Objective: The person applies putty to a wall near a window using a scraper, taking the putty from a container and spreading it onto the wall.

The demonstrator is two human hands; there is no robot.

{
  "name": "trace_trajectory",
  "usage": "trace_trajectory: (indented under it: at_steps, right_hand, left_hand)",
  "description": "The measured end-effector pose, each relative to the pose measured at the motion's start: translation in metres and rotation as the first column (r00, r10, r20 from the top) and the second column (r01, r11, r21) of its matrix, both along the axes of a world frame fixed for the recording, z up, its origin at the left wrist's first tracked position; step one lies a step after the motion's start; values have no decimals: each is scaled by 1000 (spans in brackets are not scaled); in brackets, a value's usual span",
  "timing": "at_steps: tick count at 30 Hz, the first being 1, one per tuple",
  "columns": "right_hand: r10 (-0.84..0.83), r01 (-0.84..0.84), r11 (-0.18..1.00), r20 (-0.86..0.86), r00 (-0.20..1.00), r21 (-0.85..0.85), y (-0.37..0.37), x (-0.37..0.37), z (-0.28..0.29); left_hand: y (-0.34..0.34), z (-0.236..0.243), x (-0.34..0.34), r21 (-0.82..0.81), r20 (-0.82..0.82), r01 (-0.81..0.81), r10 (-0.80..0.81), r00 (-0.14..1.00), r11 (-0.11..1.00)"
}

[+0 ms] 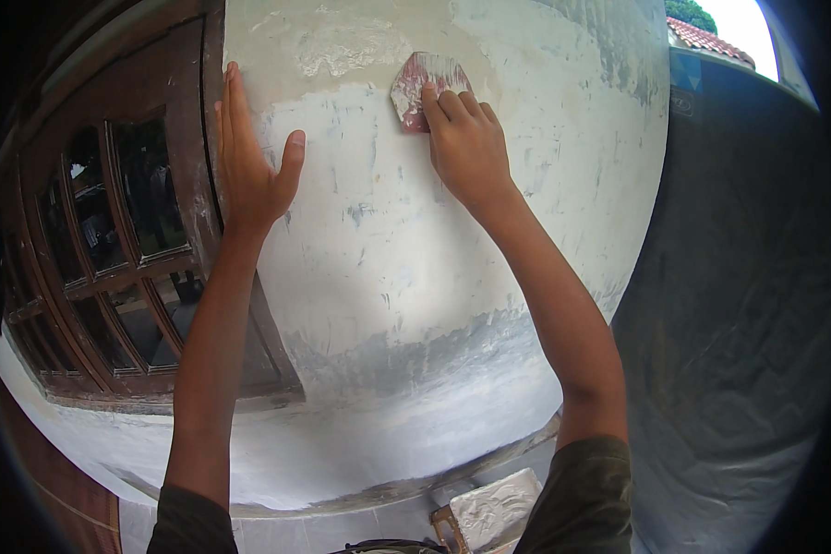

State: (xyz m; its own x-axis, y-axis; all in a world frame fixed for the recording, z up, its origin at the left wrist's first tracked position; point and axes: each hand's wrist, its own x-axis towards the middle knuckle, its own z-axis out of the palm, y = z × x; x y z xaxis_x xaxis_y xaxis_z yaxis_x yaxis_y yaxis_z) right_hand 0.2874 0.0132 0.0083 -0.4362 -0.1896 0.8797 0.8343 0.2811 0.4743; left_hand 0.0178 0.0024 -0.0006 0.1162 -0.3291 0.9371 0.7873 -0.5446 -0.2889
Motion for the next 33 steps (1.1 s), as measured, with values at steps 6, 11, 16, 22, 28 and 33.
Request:
trace_trajectory:
  at_steps: [6,11,16,22,28,33]
  right_hand:
    - [116,-123,977,-49,992,-176,-36,10,-41]
    - [479,-565,791,-339,810,-235,-48,17,16]
    - [538,-624,765,-373,755,-159,-30,28,61]
    - [270,-270,962,-225,936,32,-21,11,73]
    - [-73,73,995,-9,997,68,5,2,43]
    - [-49,50,998,20,999,-33,-6,5,-13]
  left_hand:
    - [0,0,2,7,-7,-1,1,1000,1000]
    - [-2,0,-1,-2,-6,-8,8,1000,1000]
    - [0,0,2,-4,-8,-16,16,1000,1000]
    - [-2,-1,2,-12,-7,-7,7,1000,1000]
    - [0,0,2,5,1,10,-10,1000,1000]
    - [1,-1,2,-4,-8,-4,4,1000,1000]
